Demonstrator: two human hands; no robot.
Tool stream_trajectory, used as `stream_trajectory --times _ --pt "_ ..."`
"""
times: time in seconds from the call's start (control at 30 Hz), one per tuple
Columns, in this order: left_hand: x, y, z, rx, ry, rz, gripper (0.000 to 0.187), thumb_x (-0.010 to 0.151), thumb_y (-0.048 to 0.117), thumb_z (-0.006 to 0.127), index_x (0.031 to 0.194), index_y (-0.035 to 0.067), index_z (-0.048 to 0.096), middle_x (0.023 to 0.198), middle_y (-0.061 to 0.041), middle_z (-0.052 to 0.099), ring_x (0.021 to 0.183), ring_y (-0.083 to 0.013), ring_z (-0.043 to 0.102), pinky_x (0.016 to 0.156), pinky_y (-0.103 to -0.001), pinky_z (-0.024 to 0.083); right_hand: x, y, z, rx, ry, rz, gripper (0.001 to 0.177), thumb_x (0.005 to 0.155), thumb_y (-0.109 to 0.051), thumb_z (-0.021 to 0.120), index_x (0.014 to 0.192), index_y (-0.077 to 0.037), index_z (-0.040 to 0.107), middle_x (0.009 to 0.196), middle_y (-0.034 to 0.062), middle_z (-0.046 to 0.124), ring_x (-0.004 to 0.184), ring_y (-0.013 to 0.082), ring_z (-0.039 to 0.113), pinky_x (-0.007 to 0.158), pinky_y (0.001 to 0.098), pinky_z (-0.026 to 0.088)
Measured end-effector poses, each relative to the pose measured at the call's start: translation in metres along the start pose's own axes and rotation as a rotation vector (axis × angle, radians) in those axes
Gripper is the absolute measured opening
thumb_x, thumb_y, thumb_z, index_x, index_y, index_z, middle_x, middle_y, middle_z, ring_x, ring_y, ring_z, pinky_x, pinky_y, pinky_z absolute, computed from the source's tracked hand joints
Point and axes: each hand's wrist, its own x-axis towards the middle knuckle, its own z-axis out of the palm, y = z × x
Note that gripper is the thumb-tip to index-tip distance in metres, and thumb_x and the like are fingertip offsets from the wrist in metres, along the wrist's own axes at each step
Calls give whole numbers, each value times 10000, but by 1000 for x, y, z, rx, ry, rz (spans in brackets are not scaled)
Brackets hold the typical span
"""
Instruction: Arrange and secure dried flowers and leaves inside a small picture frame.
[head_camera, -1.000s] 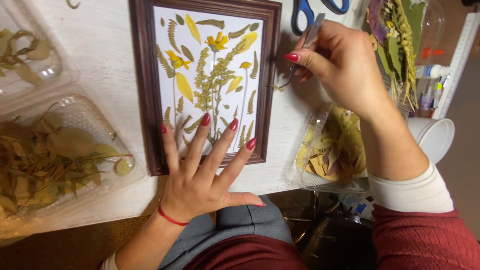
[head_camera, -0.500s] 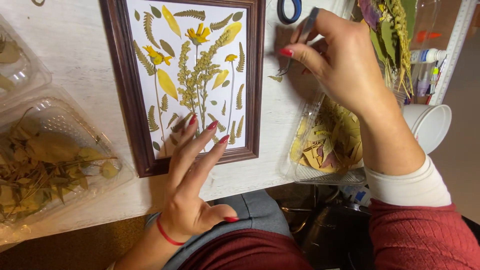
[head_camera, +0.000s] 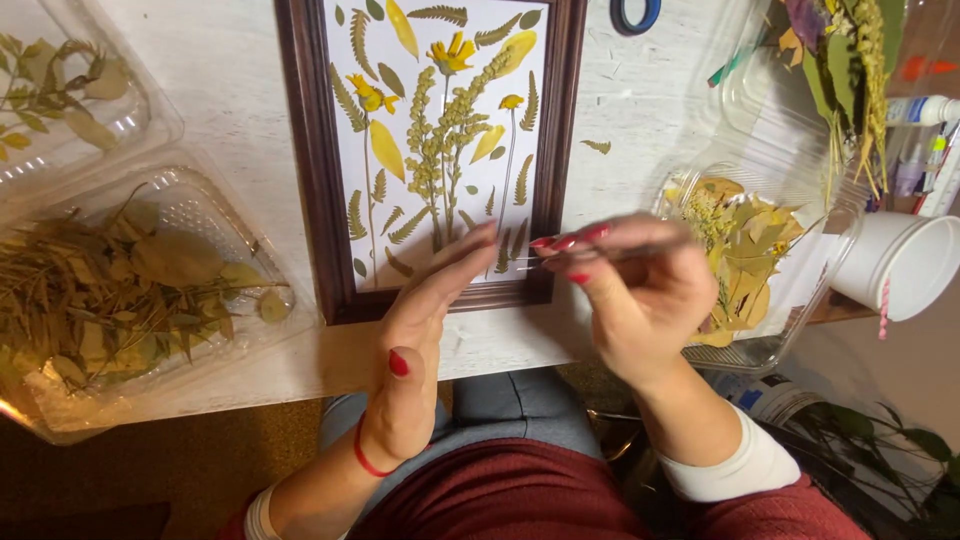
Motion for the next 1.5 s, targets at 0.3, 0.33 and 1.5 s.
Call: stream_trajectory --times 0.3,0.33,1.5 --pt "-2 18 17 -308 41 -132 1227 895 912 219 1580 -101 319 1756 -206 219 1657 -305 191 1359 -514 161 -10 7 18 -395 -160 -633 308 811 7 859 1035 22 648 1030 151 692 1007 340 737 857 445 670" --pt "0 25 20 -360 50 -170 1247 851 922 209 1544 -110 297 1718 -209 212 1612 -315 195 1317 -520 153 -9 -1 23 -423 -208 -611 345 807 13 873 1062 21 641 1058 137 675 1060 375 726 908 491 669" --pt "-22 21 17 -671 16 -205 1215 860 904 161 1587 -56 320 1764 -189 181 1661 -313 143 1345 -551 129 -14 -4 24 -489 -190 -643 264 866 107 772 1060 62 598 984 157 638 984 400 752 699 412 650"
